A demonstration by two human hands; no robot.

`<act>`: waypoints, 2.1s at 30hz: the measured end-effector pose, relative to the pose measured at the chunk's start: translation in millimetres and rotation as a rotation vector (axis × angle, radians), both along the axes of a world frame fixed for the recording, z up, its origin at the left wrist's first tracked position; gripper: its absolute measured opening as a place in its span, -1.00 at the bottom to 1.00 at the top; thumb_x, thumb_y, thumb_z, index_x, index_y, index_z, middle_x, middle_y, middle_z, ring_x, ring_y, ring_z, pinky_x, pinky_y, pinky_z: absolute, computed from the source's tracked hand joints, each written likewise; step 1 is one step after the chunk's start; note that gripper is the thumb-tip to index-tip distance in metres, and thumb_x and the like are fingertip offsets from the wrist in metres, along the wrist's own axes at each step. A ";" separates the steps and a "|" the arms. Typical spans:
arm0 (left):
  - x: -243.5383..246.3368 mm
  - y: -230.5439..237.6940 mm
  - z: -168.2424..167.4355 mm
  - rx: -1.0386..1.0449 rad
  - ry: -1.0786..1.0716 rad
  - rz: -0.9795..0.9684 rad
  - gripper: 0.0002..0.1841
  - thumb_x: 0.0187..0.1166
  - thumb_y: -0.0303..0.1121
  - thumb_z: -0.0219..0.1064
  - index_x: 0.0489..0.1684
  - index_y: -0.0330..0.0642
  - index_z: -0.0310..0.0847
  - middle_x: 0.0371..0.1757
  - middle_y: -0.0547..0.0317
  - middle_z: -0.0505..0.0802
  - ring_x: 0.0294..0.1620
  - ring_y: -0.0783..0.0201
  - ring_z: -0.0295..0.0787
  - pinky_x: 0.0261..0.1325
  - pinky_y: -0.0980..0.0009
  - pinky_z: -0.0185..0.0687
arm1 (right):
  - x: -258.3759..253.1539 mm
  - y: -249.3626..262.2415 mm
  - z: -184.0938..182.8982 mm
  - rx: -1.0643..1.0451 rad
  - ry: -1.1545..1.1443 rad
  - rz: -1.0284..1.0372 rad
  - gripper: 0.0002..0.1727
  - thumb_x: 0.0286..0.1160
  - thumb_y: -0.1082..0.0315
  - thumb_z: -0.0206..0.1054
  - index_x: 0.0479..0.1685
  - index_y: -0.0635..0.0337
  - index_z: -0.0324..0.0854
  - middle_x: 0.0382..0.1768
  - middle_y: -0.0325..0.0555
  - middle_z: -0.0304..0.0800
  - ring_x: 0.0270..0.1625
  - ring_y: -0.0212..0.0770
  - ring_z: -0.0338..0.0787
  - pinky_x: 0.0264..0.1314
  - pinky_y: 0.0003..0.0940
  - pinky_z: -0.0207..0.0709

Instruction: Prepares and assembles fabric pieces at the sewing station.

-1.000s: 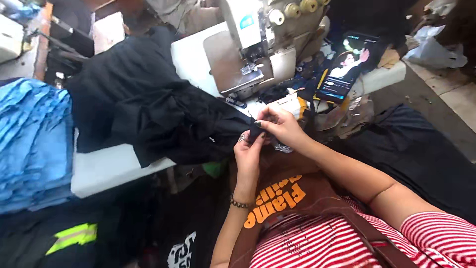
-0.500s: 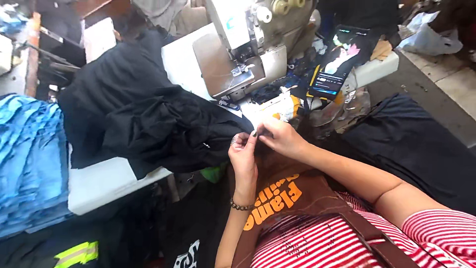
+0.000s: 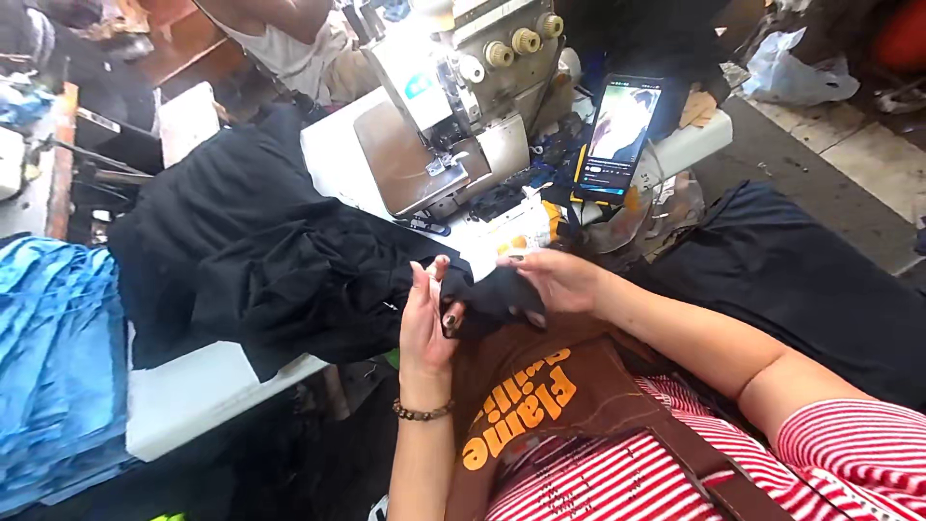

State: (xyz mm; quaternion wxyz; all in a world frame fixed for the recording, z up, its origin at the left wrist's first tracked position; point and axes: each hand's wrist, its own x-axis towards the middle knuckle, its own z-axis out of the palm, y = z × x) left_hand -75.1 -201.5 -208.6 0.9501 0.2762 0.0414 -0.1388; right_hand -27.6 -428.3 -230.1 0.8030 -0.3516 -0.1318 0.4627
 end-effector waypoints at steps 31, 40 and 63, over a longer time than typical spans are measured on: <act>-46.2 29.7 3.9 2.441 -0.962 0.472 -0.87 0.66 -0.33 0.37 -0.14 -0.13 0.84 -0.17 0.07 0.91 -0.09 0.01 0.84 -0.05 0.00 0.59 | 12.8 -1.0 3.9 -0.898 -1.461 -0.337 -0.63 0.46 0.00 0.47 -0.28 0.18 0.79 -0.56 -0.08 0.69 -0.44 -0.06 0.66 -0.12 0.17 0.47; -45.7 33.0 -5.7 2.521 -0.951 0.536 -0.74 0.65 -0.10 0.38 -0.27 -0.09 0.81 -0.28 0.05 0.84 -0.12 -0.01 0.78 -0.01 0.00 0.51 | 4.3 0.7 -2.7 -0.853 -1.340 -0.169 -0.57 0.34 -0.06 0.55 -0.32 0.18 0.76 -0.61 -0.19 0.58 -0.52 -0.22 0.51 -0.35 -0.07 0.39; -37.4 107.1 46.3 1.581 -0.334 0.125 -0.86 0.39 -0.41 0.57 -0.24 -0.09 0.72 -0.19 0.32 0.81 -0.21 0.49 0.74 -0.13 0.51 0.71 | 46.0 91.7 -0.9 -0.146 -0.414 0.033 -0.89 0.33 0.48 0.48 -0.35 0.05 0.68 -0.53 -0.40 0.70 -0.52 -0.54 0.62 -0.45 -0.62 0.53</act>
